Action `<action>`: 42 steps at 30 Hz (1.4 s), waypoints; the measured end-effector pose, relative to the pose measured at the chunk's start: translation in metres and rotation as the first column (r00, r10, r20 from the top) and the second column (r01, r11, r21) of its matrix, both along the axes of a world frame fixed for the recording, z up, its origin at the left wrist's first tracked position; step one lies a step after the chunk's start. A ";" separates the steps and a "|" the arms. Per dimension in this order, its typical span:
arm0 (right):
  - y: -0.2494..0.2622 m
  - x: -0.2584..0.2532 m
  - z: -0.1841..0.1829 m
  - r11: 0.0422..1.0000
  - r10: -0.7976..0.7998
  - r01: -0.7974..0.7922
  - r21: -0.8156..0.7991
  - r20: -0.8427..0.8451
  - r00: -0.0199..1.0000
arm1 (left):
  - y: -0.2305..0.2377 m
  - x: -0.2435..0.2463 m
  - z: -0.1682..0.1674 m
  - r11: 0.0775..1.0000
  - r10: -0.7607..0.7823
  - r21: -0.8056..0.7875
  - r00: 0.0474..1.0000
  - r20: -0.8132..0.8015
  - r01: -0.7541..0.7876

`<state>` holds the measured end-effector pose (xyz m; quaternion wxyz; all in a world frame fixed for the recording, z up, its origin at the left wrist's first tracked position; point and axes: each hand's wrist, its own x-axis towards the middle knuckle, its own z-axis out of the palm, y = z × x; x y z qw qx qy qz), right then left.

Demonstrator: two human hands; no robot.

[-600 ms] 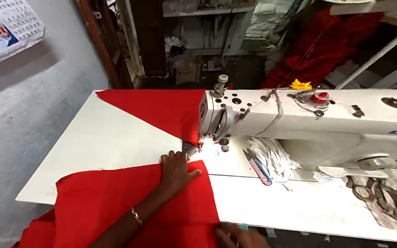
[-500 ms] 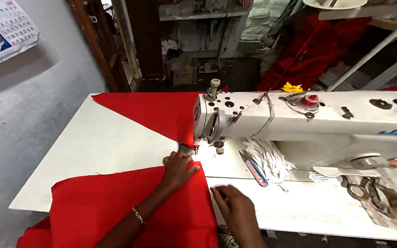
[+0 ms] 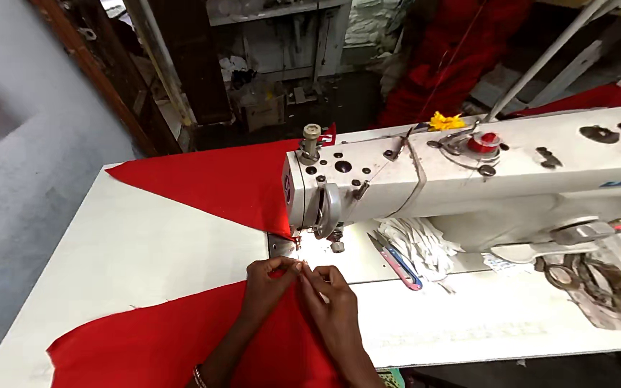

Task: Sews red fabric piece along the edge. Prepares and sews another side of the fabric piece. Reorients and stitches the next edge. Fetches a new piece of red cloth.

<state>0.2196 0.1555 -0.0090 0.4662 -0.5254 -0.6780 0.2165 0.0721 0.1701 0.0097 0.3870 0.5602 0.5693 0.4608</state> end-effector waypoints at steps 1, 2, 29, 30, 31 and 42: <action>0.003 0.005 0.004 0.989 0.021 -0.037 -0.141 -0.112 0.993 | 0.000 -0.001 0.000 1.000 -0.003 0.014 1.000 -0.002 0.003; 0.008 0.011 0.008 0.947 0.039 -0.113 -0.302 -0.241 0.970 | 0.000 -0.001 -0.002 0.999 -0.007 0.031 1.000 -0.010 0.007; 0.034 -0.018 0.005 0.998 -0.030 0.049 -0.034 0.430 0.902 | 0.014 -0.020 -0.027 0.902 -0.087 0.246 0.706 -0.703 0.356; 0.033 -0.018 0.005 0.998 -0.029 0.048 -0.033 0.433 0.901 | 0.018 -0.023 -0.026 0.895 -0.091 0.255 0.708 -0.700 0.367; 0.033 -0.019 0.007 0.998 -0.021 0.043 -0.041 0.437 0.899 | 0.023 -0.025 -0.025 0.887 -0.092 0.268 0.713 -0.695 0.375; 0.026 0.078 0.013 0.978 -0.148 0.200 -0.054 0.492 0.858 | 0.078 -0.042 0.009 0.949 -0.050 0.237 0.839 -0.542 0.209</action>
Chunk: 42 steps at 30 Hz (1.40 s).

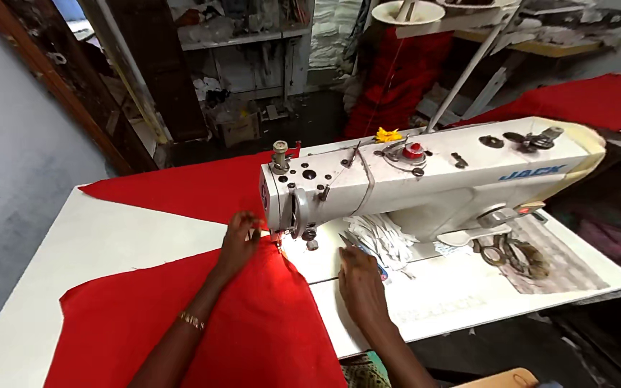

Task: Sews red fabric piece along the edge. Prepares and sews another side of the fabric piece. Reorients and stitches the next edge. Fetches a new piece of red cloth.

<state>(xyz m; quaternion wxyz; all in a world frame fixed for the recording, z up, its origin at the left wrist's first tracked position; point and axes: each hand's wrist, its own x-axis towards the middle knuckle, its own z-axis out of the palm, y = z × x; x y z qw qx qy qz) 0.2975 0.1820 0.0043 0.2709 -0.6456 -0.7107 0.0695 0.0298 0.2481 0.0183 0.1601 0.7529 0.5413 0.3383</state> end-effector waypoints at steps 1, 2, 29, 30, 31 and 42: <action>0.000 0.003 -0.002 1.000 0.027 -0.027 0.015 0.017 0.999 | 0.021 0.000 -0.002 0.999 0.021 -0.036 1.000 -0.007 -0.022; 0.003 0.005 -0.005 0.998 0.050 -0.052 0.045 0.044 0.998 | 0.037 0.001 0.000 0.995 0.036 -0.095 0.999 -0.031 -0.039; 0.102 -0.023 0.001 0.889 0.428 -0.315 -0.332 0.361 0.829 | 0.080 0.011 -0.019 0.996 -0.073 -0.040 0.996 0.051 0.075; 0.096 -0.021 0.001 0.900 0.412 -0.320 -0.297 0.334 0.847 | 0.081 0.014 -0.020 1.000 0.016 -0.026 1.000 0.020 -0.016; 0.087 -0.020 0.005 0.910 0.390 -0.322 -0.262 0.272 0.880 | 0.083 0.019 -0.021 0.989 0.149 0.005 0.988 -0.046 -0.149; 0.059 0.013 -0.017 0.962 -0.013 -0.081 0.260 0.339 0.941 | 0.003 0.018 -0.002 0.902 0.324 -0.281 0.944 -0.059 -0.327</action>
